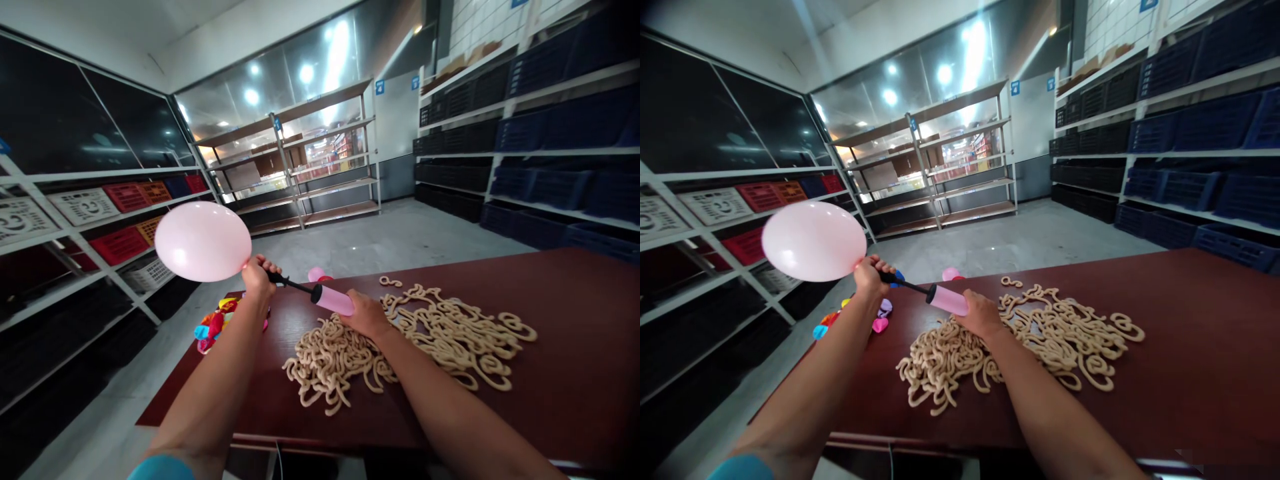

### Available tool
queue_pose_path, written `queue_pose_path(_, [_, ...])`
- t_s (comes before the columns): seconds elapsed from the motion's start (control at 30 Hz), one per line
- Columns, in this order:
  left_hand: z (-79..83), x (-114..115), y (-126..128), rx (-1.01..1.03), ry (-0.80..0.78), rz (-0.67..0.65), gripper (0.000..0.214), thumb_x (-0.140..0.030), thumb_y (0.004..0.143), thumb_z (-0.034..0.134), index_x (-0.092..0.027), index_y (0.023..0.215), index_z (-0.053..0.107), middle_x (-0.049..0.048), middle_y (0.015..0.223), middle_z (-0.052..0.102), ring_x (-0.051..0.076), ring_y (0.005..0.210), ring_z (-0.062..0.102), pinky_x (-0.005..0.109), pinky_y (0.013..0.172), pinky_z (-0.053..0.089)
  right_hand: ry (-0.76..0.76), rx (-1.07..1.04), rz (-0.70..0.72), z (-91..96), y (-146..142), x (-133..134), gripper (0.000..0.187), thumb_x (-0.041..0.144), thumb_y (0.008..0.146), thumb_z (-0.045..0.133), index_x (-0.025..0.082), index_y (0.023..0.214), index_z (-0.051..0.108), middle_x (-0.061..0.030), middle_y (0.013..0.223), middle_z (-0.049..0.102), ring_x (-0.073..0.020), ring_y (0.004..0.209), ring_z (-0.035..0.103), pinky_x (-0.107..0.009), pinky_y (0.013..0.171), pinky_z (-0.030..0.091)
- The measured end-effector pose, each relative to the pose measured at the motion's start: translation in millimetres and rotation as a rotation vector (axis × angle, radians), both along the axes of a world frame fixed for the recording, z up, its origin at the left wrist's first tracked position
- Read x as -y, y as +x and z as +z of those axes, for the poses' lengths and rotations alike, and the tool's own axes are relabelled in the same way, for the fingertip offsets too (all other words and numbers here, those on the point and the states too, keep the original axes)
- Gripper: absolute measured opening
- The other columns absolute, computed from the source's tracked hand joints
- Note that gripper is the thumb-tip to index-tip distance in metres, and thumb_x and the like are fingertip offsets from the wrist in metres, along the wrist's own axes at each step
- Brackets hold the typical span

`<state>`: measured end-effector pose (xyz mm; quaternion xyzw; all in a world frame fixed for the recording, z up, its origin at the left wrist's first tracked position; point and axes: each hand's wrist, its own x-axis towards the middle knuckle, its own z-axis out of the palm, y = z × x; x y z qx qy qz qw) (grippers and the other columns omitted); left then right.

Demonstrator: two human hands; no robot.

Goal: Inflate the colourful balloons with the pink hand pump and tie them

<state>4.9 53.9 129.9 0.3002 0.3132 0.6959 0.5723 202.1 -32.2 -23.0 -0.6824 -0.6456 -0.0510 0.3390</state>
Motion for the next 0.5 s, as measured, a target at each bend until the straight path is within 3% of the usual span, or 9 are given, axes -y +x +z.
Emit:
queue_pose_path(0.17, [-39.1, 11.8, 34.4, 0.022, -0.053, -0.051, 0.01, -0.011, 0.063, 0.041, -0.019, 0.063, 0.035, -0.0077, 0.042, 0.025, 0.008, 0.033, 0.031, 0.022, 0.04, 0.03, -0.016, 0.035, 0.014, 2.1, -4.1, 2.5, 0.036, 0.041, 0.063, 0.066, 0.02, 0.088, 0.051, -0.0045, 0.082, 0.063, -0.0193, 0.076, 0.059, -0.026, 0.06, 0.033])
queue_pose_path(0.27, [-50.6, 14.9, 45.0, 0.024, -0.06, -0.044, 0.009, -0.011, 0.062, 0.041, -0.019, 0.062, 0.036, -0.0071, 0.041, 0.027, 0.009, 0.034, 0.034, 0.023, 0.042, 0.031, -0.026, 0.038, 0.014, 3.1, -4.5, 3.3, 0.037, 0.042, 0.063, 0.066, 0.02, 0.089, 0.051, -0.004, 0.082, 0.063, -0.0194, 0.076, 0.059, -0.026, 0.06, 0.033])
queue_pose_path(0.37, [-46.9, 14.1, 42.1, 0.014, -0.061, -0.045, 0.009, -0.011, 0.061, 0.04, -0.019, 0.063, 0.037, -0.0068, 0.041, 0.029, 0.009, 0.034, 0.034, 0.023, 0.042, 0.032, -0.009, 0.019, 0.025, 3.9, -3.8, 3.6, 0.034, 0.041, 0.065, 0.064, 0.02, 0.09, 0.052, -0.0036, 0.082, 0.063, -0.0187, 0.075, 0.059, -0.026, 0.06, 0.033])
queue_pose_path(0.5, [-20.7, 7.6, 19.1, -0.001, -0.053, -0.029, 0.011, -0.01, 0.062, 0.041, -0.019, 0.063, 0.036, -0.0074, 0.042, 0.026, 0.009, 0.033, 0.032, 0.024, 0.041, 0.032, 0.022, -0.004, 0.054, 3.1, -0.8, 1.8, 0.032, 0.038, 0.064, 0.063, 0.02, 0.088, 0.052, -0.0037, 0.083, 0.063, -0.0189, 0.076, 0.059, -0.026, 0.06, 0.034])
